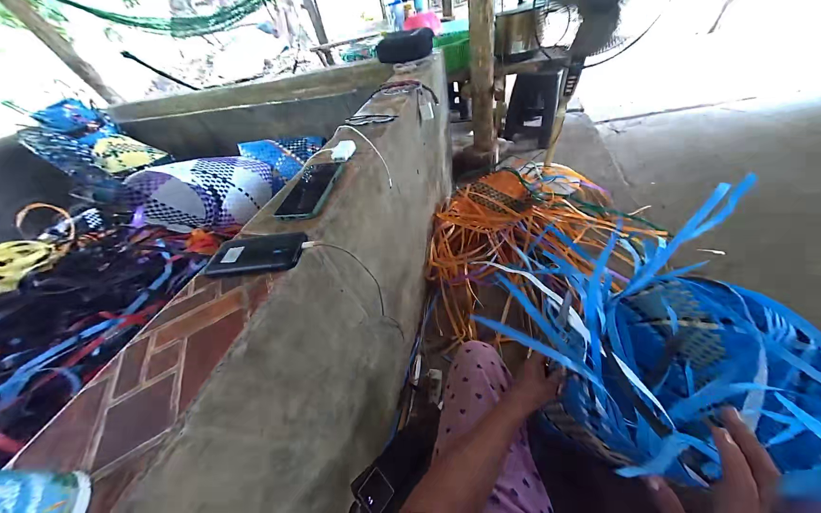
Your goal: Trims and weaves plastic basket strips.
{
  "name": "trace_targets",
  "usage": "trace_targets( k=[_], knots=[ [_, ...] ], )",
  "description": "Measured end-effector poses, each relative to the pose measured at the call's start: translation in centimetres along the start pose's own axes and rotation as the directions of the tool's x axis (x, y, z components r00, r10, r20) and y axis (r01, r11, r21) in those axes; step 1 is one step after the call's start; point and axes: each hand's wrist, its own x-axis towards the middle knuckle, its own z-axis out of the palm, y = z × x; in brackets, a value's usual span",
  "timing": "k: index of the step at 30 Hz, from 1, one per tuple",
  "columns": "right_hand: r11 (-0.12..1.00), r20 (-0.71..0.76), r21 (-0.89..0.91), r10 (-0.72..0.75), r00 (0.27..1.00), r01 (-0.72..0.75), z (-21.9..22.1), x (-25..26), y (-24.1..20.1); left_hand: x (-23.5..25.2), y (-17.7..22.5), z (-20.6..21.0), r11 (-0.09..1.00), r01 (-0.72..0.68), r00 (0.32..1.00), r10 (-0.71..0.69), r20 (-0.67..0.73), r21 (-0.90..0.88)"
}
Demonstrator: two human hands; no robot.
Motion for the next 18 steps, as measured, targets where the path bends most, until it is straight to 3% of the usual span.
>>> trace_targets(
  k=[2,5,12,18],
  knots=[
    [0.987,-0.087,-0.158,0.007,0.996,-0.021,0.8,-1.7,0.5,-0.9,0.4,0.4,0.989,0.038,0.999,-0.041,-0.016,-0.145],
    [0.962,-0.064,-0.258,0.077,0.995,-0.091,1.9,-3.7,1.2,-1.9,1.1,1.1,0.933,0.132,0.991,-0.123,0.050,-0.335],
    [0.928,-0.004,-0.255,0.281,0.960,-0.273,3.8,-3.1,2.0,-4.4,1.7,3.7,0.893,0.246,0.965,-0.191,0.177,-0.378],
    [0.941,0.048,-0.276,0.217,0.975,-0.196,5.5,-0.5,2.4,-7.8,0.7,3.8,0.865,0.262,0.957,-0.177,0.229,-0.428]
  ],
)
